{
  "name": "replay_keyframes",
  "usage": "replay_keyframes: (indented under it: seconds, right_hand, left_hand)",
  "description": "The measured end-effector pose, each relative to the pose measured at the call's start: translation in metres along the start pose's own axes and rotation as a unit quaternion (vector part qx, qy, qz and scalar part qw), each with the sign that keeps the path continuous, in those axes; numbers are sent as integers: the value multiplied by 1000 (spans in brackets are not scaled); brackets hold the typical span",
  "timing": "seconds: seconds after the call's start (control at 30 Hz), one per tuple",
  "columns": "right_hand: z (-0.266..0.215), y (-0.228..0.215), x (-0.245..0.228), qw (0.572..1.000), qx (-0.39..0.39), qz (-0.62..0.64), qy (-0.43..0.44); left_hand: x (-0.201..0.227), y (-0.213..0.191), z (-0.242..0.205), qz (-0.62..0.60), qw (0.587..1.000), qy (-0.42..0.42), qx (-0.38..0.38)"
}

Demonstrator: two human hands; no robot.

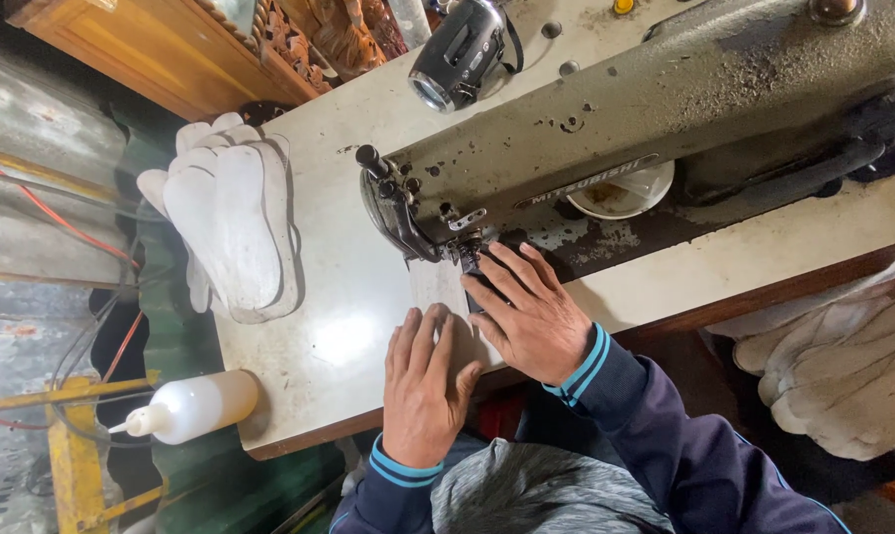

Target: The person uses a sewing machine to stitch white shoe insoles. They guide the insoles under the needle, pick up new insoles from a pile, and place the finished ones on the table. A dog is visible in the background.

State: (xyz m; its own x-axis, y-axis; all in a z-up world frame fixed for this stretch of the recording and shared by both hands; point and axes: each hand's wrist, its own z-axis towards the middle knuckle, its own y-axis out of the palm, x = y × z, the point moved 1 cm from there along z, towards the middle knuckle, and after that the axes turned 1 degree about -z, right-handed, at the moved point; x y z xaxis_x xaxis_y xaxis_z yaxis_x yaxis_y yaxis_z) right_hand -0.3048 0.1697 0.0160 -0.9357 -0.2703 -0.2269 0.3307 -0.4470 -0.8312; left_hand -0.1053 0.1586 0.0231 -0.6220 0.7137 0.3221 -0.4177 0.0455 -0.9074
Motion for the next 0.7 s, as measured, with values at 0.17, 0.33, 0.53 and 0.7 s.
replay_keyframes:
  seconds: [0.17,0.33,0.53,0.7]
  right_hand:
    - [-2,2,0,1000,-12,-7,3]
    - [-1,2,-1,1000,-14,-21,2]
    - [-1,2,-2,1000,2,-10,-6]
    - [0,1,-3,1000,11,-7,-1]
  left_hand:
    - [5,0,-12,-25,1000,2,-14]
    - [5,-7,-16,-52,998,21,3]
    - [-31,2,-12,-75,996,31,29]
    - [-47,0,2,-11,999,52,-10]
